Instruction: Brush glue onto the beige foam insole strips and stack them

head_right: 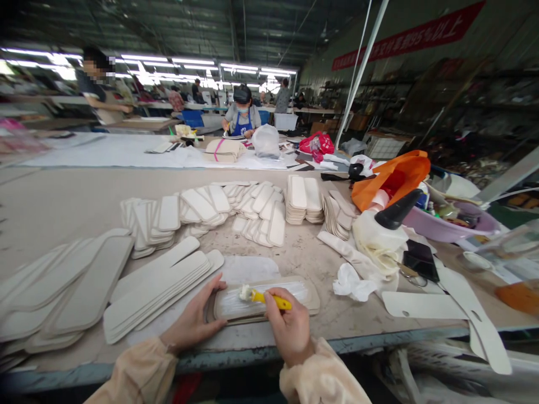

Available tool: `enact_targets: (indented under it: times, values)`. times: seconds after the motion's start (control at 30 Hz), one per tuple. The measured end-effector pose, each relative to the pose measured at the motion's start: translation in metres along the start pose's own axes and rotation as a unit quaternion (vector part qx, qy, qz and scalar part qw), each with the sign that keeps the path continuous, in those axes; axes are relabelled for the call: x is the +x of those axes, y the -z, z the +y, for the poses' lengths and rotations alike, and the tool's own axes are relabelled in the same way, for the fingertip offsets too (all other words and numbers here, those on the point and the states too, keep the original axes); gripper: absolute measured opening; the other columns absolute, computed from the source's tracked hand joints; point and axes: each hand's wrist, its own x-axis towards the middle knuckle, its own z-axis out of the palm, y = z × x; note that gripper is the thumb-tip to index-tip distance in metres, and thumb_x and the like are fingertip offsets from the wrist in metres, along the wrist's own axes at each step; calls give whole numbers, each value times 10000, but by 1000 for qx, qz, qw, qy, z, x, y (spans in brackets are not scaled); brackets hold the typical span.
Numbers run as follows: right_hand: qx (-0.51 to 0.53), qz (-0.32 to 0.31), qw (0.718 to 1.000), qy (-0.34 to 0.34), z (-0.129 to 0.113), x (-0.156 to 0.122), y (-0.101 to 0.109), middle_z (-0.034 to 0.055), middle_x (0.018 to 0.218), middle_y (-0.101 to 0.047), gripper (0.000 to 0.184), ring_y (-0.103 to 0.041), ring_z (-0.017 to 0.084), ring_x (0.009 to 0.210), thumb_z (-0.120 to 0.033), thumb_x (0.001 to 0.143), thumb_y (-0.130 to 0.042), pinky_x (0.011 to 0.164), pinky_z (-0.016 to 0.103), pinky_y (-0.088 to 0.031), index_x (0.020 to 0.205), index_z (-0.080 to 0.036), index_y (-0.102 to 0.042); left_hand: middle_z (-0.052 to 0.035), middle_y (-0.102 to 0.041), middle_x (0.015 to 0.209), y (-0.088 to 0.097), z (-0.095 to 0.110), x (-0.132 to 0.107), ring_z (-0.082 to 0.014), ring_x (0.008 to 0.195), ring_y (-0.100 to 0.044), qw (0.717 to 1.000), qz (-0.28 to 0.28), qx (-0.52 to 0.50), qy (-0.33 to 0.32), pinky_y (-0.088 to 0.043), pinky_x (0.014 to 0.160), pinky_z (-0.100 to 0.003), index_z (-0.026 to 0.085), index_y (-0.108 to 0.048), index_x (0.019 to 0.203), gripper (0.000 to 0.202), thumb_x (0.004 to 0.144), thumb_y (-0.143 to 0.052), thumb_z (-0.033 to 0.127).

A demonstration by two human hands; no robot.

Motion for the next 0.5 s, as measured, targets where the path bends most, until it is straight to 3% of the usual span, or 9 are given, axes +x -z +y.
enact_targets:
  times: [0.17,0.27,0.33,0.4,0.5]
  values:
    - [8,139,990,18,5,10,40,-2,594,-605,257,-573,148,556,-427,824,-614,566,251,-464,873,-177,-647,-102,-470,1304,1,1,-2,-283,1239,-424,1000,20,-20,-13,-275,1103,-486,244,-207,1444,889,689,-676,209]
    - [145,197,970,-15,16,21,57,-6,596,-609,293,-581,145,558,-438,797,-647,571,260,-487,907,-167,-629,-122,-485,1314,0,-3,-4,-313,1237,-431,995,48,-81,-9,-277,1093,-514,228,-309,1419,819,701,-700,273]
    - [247,230,940,-40,21,29,66,-18,603,-606,305,-573,128,535,-428,753,-695,547,252,-496,894,-168,-623,-132,-494,1319,-1,-4,-5,-319,1235,-443,979,97,-177,25,-285,1088,-515,213,-421,1359,678,744,-675,342]
    - [326,272,903,-56,23,36,74,-24,618,-606,314,-565,114,506,-412,687,-748,511,241,-498,842,-168,-625,-129,-525,1283,1,0,-4,-304,1194,-494,926,192,-314,83,-306,1077,-511,214,-495,1294,547,800,-604,425]
    - [399,308,860,-78,25,43,82,-9,663,-620,296,-573,111,493,-360,614,-793,480,239,-503,780,-169,-638,-104,-505,1315,9,29,-1,-291,1177,-521,790,311,-514,119,-309,1073,-519,268,-476,1302,523,853,-467,536]
